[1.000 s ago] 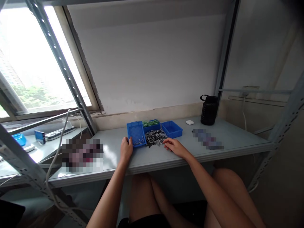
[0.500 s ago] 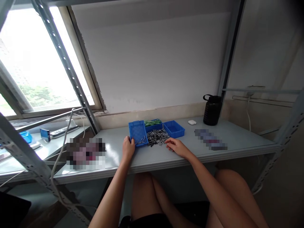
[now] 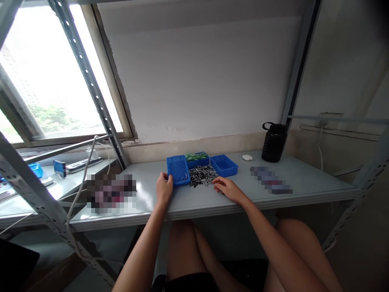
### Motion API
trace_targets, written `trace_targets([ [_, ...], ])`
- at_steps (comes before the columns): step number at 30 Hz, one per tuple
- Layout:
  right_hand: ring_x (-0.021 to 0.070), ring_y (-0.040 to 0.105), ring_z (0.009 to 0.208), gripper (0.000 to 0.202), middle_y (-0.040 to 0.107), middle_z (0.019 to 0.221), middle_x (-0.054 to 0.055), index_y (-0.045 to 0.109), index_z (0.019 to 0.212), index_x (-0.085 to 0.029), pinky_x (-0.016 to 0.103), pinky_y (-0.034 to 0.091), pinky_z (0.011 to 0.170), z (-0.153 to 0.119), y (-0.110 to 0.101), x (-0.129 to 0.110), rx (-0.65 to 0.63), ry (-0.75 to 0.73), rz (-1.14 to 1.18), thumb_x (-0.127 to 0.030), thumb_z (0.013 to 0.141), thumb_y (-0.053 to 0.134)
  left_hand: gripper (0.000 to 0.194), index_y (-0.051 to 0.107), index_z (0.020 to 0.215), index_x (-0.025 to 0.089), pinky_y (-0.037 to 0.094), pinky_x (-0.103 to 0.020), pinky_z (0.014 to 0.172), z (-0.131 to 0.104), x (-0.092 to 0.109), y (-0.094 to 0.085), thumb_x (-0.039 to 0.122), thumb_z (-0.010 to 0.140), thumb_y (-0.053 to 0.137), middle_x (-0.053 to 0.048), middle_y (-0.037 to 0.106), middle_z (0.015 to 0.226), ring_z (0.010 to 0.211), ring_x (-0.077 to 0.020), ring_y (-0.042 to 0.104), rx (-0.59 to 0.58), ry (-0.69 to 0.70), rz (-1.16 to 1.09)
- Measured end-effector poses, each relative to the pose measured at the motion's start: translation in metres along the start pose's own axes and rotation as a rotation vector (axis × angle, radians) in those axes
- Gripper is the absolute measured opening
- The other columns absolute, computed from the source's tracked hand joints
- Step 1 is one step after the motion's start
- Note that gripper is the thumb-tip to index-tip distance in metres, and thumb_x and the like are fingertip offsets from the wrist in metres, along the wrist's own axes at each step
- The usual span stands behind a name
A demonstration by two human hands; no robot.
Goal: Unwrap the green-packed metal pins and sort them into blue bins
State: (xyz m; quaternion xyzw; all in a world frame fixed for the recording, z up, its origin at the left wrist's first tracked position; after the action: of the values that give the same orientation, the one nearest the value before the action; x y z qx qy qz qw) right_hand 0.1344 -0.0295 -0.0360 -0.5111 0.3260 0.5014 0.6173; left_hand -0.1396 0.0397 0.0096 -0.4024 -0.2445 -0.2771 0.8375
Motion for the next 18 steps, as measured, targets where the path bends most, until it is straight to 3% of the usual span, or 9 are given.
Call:
trace_targets([
  [9, 0.0141, 0.055, 0.07, 0.02, 0.06, 0.08, 0.003, 0.057, 0.092, -0.017, 0.025, 0.041, 0.06, -0.002, 0.0, -0.004, -0.007, 0.011, -0.001, -0.029, 0.079, 0.047, 0.025, 0.051, 0.072, 0.019, 0.041, -0.031, 0.067, -0.001, -0.008, 0.004, 0.037, 0.084, 0.038, -0.007, 0.062, 0.078, 0.075, -0.0225, 0.057, -0.073, -0.1, -0.012],
  [12, 0.0143, 0.055, 0.071, 0.02, 0.06, 0.081, 0.003, 0.057, 0.092, -0.017, 0.026, 0.042, 0.061, -0.001, 0.0, -0.003, 0.003, 0.006, 0.009, -0.03, 0.079, 0.048, 0.024, 0.053, 0.086, 0.017, 0.042, -0.035, 0.076, -0.002, -0.002, -0.009, 0.035, 0.085, 0.038, -0.011, 0.06, 0.091, 0.087, -0.0252, 0.056, 0.044, -0.081, 0.027],
  [15, 0.0142, 0.056, 0.07, 0.02, 0.06, 0.08, 0.002, 0.057, 0.091, -0.018, 0.026, 0.042, 0.062, 0.0, 0.0, -0.001, 0.004, 0.002, 0.012, -0.03, 0.079, 0.048, 0.022, 0.051, 0.099, 0.015, 0.041, -0.036, 0.085, -0.014, 0.026, -0.025, 0.028, 0.086, 0.038, -0.013, 0.054, 0.104, 0.1, -0.0252, 0.051, 0.198, 0.085, 0.058],
  [16, 0.0143, 0.056, 0.07, 0.02, 0.06, 0.08, 0.002, 0.058, 0.091, -0.018, 0.026, 0.042, 0.061, 0.0, 0.001, 0.0, 0.002, 0.005, 0.014, -0.03, 0.079, 0.048, 0.021, 0.051, 0.099, 0.016, 0.041, -0.034, 0.086, -0.02, 0.041, -0.022, 0.026, 0.087, 0.037, -0.012, 0.053, 0.103, 0.099, -0.0236, 0.052, 0.159, 0.189, 0.052],
  [18, 0.0143, 0.056, 0.07, 0.02, 0.06, 0.079, 0.002, 0.058, 0.091, -0.018, 0.026, 0.042, 0.061, 0.001, 0.001, 0.0, 0.004, 0.003, 0.014, -0.03, 0.08, 0.048, 0.019, 0.052, 0.097, 0.019, 0.041, -0.031, 0.085, -0.04, 0.075, -0.003, 0.024, 0.087, 0.037, -0.009, 0.054, 0.099, 0.095, -0.0206, 0.053, -0.059, 0.412, 0.055],
])
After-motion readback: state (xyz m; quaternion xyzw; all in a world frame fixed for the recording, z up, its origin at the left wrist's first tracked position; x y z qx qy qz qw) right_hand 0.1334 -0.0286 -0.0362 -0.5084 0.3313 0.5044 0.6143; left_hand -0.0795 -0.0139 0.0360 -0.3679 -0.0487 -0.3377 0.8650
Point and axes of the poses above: each hand's wrist, its own z-axis towards the middle knuckle, its own y-axis out of the palm, x = y × z, the point moved 7 cm from there along z, towards the middle knuckle
